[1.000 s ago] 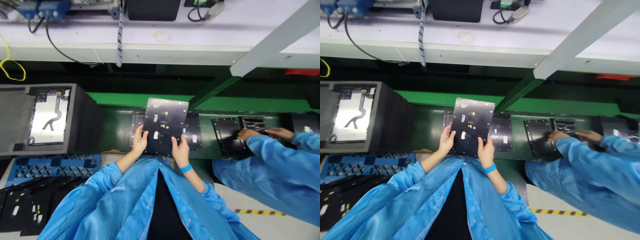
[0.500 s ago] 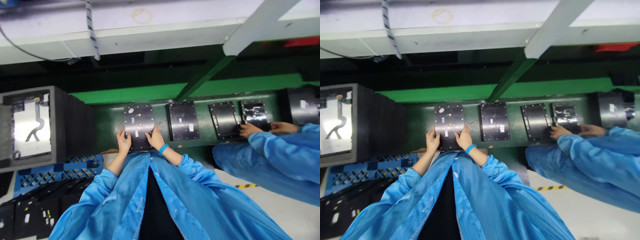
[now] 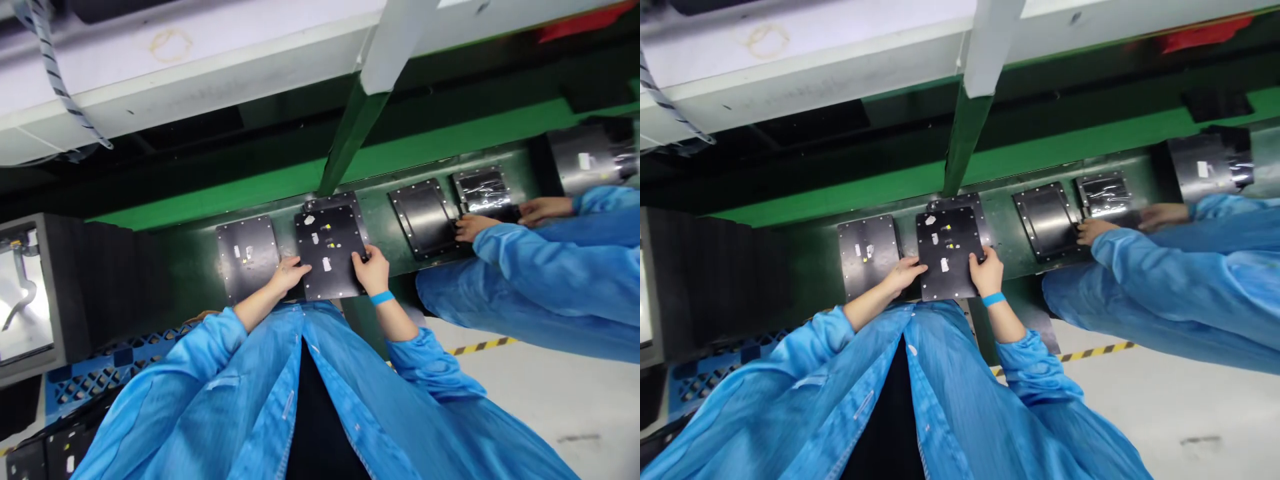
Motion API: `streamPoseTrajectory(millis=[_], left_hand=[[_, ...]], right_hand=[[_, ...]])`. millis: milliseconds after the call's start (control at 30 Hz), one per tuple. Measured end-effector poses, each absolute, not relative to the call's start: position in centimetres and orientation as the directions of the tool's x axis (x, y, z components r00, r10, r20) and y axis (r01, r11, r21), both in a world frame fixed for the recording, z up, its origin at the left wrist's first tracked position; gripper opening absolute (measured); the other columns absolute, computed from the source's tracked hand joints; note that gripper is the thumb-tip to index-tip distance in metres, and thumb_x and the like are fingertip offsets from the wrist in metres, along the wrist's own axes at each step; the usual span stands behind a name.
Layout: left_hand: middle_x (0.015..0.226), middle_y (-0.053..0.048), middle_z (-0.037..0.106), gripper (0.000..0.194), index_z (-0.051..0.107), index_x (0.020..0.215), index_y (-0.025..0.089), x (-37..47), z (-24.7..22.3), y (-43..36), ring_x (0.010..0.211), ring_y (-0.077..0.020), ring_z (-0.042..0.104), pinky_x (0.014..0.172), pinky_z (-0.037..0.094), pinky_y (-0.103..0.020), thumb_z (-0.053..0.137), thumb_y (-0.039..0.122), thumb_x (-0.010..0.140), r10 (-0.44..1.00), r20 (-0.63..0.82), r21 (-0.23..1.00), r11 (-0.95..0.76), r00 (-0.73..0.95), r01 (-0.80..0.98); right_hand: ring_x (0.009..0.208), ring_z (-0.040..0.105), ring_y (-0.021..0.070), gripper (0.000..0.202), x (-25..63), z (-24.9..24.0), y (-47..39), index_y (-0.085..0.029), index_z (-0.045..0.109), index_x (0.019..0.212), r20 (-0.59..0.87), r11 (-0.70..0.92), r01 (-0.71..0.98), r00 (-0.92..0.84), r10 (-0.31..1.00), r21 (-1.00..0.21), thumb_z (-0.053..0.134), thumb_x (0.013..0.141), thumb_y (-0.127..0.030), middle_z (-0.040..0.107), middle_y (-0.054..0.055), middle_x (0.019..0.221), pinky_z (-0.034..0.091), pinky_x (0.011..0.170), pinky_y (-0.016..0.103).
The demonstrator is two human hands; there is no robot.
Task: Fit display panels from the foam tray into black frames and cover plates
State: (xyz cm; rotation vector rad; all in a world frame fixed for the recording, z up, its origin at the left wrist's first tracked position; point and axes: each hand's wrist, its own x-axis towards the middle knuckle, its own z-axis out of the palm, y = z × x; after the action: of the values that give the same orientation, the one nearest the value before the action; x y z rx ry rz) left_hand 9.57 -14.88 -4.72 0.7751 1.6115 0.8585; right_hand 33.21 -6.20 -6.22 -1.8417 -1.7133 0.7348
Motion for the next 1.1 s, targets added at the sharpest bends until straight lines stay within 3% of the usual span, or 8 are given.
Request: streamPoseTrajectory(millis=[267, 367, 433, 500, 600, 767, 933, 1100], left_hand=[[0.097, -0.010, 0.077, 0.027, 0.078, 0.098, 0.015, 14.0, -5.4, -5.0, 0.097, -0.0273, 0.072, 0.095, 0.055, -0.036, 0.082, 0.029, 0.077, 0.820, -0.566, 0.761, 0.560, -0.087, 0.328], [0.108, -0.012, 0.075, 0.033, 0.078, 0.106, 0.016, 11.5, -4.3, -3.7, 0.109, -0.0292, 0.069, 0.103, 0.051, -0.037, 0.081, 0.034, 0.078, 0.917, -0.393, 0.747, 0.276, 0.067, 0.605], [0.121, -0.016, 0.070, 0.038, 0.075, 0.115, 0.015, 8.2, -3.5, -3.5, 0.120, -0.0330, 0.063, 0.110, 0.046, -0.043, 0.074, 0.038, 0.084, 0.964, -0.263, 0.605, 0.134, 0.039, 0.785], [0.130, -0.020, 0.062, 0.047, 0.068, 0.125, 0.013, 4.3, -3.1, -3.7, 0.127, -0.0380, 0.055, 0.113, 0.041, -0.049, 0.069, 0.043, 0.088, 0.976, -0.176, 0.402, 0.191, -0.129, 0.895], [0.134, -0.022, 0.055, 0.053, 0.061, 0.130, 0.012, 0.1, -3.4, -4.0, 0.130, -0.0410, 0.049, 0.112, 0.039, -0.051, 0.068, 0.045, 0.089, 0.951, -0.166, 0.218, 0.293, -0.261, 0.931], [0.132, -0.024, 0.054, 0.060, 0.059, 0.128, 0.009, -0.9, -4.7, -2.9, 0.128, -0.0429, 0.049, 0.113, 0.039, -0.051, 0.075, 0.045, 0.082, 0.940, -0.223, 0.123, 0.290, -0.259, 0.949], [0.126, -0.020, 0.058, 0.041, 0.067, 0.117, 0.011, -1.8, -4.9, -1.4, 0.118, -0.0370, 0.058, 0.109, 0.044, -0.048, 0.070, 0.035, 0.084, 0.929, -0.301, 0.068, 0.244, -0.213, 0.967], [0.124, -0.019, 0.060, 0.040, 0.068, 0.117, 0.013, -2.6, -5.1, -1.1, 0.115, -0.0369, 0.059, 0.109, 0.045, -0.049, 0.067, 0.034, 0.083, 0.924, -0.318, 0.048, 0.240, -0.212, 0.970]], right_hand=[[0.113, 0.066, 0.0364, 0.046, 33.9, -8.1, 1.7, -0.004, 0.062, 0.130, -0.030, -0.033, 0.732, 0.017, 0.999, -0.681, 0.052, 0.090, -0.025, 0.069, 0.027, 0.124, 0.051, 0.103, 0.051], [0.124, 0.063, 0.0330, 0.048, 32.5, -7.0, -1.7, -0.009, 0.061, 0.137, 0.003, 0.054, 0.601, -0.086, 0.996, -0.798, 0.041, 0.102, -0.036, 0.067, 0.022, 0.133, 0.049, 0.109, 0.049], [0.118, 0.066, 0.0301, 0.057, 31.7, -6.3, -6.0, -0.013, 0.060, 0.140, -0.007, 0.048, 0.425, -0.125, 0.992, -0.904, 0.034, 0.107, -0.052, 0.070, 0.018, 0.126, 0.053, 0.106, 0.047], [0.100, 0.071, 0.0273, 0.066, 31.1, -5.9, -10.5, -0.016, 0.063, 0.137, -0.068, -0.034, 0.224, -0.146, 0.987, -0.974, 0.033, 0.106, -0.066, 0.074, 0.015, 0.111, 0.059, 0.094, 0.045], [0.079, 0.072, 0.0247, 0.070, 29.5, -6.3, -15.1, -0.017, 0.071, 0.117, -0.239, -0.245, -0.014, -0.180, 0.954, -0.969, 0.043, 0.098, -0.078, 0.073, 0.012, 0.093, 0.063, 0.076, 0.042], [0.092, 0.076, 0.0279, 0.073, 25.2, -9.1, -15.5, -0.021, 0.065, 0.110, -0.402, -0.451, -0.281, -0.215, 0.890, -0.847, 0.064, 0.080, -0.088, 0.076, 0.011, 0.098, 0.063, 0.087, 0.047], [0.095, 0.076, 0.0280, 0.065, 22.5, -11.2, -14.0, -0.021, 0.067, 0.102, -0.449, -0.495, -0.399, -0.209, 0.869, -0.772, 0.079, 0.072, -0.077, 0.077, 0.010, 0.097, 0.063, 0.092, 0.047], [0.095, 0.076, 0.0273, 0.063, 22.7, -11.9, -14.0, -0.020, 0.073, 0.105, -0.434, -0.559, -0.382, -0.367, 0.822, -0.735, 0.085, 0.069, -0.071, 0.077, 0.009, 0.098, 0.061, 0.098, 0.049]])
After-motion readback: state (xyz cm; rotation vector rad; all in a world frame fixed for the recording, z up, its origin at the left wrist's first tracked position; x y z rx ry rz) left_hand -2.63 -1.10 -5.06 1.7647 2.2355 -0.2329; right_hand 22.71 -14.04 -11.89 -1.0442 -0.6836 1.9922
